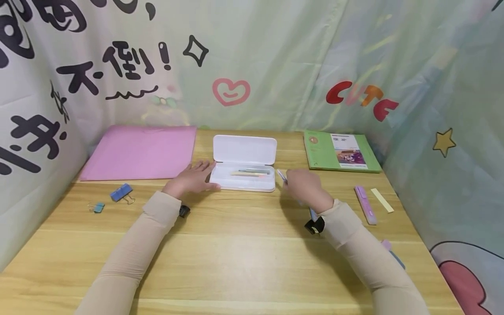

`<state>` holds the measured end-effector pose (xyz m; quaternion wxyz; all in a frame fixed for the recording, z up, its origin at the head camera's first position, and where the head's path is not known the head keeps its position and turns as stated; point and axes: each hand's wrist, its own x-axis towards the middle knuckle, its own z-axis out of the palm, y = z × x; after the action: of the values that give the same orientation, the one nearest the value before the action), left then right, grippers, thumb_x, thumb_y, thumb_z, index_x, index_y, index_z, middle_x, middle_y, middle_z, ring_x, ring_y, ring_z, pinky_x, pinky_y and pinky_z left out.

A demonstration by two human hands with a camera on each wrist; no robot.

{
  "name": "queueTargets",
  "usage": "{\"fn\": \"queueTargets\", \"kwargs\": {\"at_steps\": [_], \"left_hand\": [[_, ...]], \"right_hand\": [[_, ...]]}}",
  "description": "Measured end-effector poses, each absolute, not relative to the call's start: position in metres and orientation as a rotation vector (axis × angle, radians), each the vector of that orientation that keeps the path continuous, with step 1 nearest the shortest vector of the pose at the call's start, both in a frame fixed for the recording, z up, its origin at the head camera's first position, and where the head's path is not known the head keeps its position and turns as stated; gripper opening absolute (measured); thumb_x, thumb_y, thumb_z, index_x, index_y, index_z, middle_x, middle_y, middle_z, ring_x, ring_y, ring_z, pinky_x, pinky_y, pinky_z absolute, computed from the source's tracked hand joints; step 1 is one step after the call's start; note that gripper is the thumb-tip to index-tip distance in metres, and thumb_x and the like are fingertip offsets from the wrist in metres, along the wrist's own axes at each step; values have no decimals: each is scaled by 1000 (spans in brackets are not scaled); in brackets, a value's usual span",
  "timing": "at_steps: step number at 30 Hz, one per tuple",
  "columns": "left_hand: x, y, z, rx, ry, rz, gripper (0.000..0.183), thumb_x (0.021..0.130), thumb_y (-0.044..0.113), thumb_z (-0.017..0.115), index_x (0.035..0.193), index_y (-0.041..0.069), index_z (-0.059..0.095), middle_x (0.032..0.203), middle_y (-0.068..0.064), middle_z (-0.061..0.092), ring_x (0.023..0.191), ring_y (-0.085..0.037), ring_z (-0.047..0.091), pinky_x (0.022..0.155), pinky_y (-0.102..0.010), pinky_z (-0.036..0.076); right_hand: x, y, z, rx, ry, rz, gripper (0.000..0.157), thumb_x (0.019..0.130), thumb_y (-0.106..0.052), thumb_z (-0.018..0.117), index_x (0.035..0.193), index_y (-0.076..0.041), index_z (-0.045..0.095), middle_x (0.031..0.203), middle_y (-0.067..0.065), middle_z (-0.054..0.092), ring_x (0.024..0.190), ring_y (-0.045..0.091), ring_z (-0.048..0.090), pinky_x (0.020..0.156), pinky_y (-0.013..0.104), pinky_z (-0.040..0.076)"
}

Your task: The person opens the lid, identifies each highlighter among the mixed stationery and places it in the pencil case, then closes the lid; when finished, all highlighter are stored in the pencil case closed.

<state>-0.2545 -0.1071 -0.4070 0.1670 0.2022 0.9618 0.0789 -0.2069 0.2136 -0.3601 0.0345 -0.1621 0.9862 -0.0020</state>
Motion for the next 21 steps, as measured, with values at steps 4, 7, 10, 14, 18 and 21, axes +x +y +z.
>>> {"fn": "queueTargets", "kwargs": {"at_steps": [4,7,10,14,18,21], "left_hand": [[-255,-107,-407,579,2740,235,90,76,65,39,140,16,-1,143,-14,3,129,-29,0,100,-49,-1],[-254,-108,-406,582,2745,237,90,76,65,39,140,16,0,143,-14,3,129,-29,0,100,-49,-1],[-254,-108,-404,583,2748,249,90,77,65,40,140,16,0,143,-13,3,129,-29,0,100,-49,-1],[-254,-108,-404,578,2746,260,89,77,65,40,140,16,1,143,-13,3,129,-29,0,100,-49,-2],[-254,-108,-405,579,2749,255,90,76,66,39,141,16,1,144,-13,4,129,-28,0,100,-49,-2],[-254,-108,-406,577,2752,252,91,76,66,39,141,16,1,144,-12,4,129,-28,0,100,-49,-1]], "right_hand": [[-217,203,-360,-557,3053,22,29,85,-25,48,58,-14,45,48,0,41,41,17,37,37,31,27],[-227,192,-362,-599,3081,56,28,86,-25,48,60,-14,45,48,0,40,42,17,36,37,33,26],[-239,180,-365,-655,3117,98,24,86,-23,48,64,-12,48,49,0,42,43,18,38,35,35,28],[-253,164,-371,-747,3156,126,18,87,-24,49,73,-12,54,56,0,45,47,17,42,36,34,31],[-263,151,-382,-859,3192,159,15,85,-25,53,80,-13,59,65,1,48,53,17,46,36,32,33],[-267,144,-390,-948,3202,221,13,84,-23,54,83,-12,60,68,2,49,57,19,48,36,32,35]]}}
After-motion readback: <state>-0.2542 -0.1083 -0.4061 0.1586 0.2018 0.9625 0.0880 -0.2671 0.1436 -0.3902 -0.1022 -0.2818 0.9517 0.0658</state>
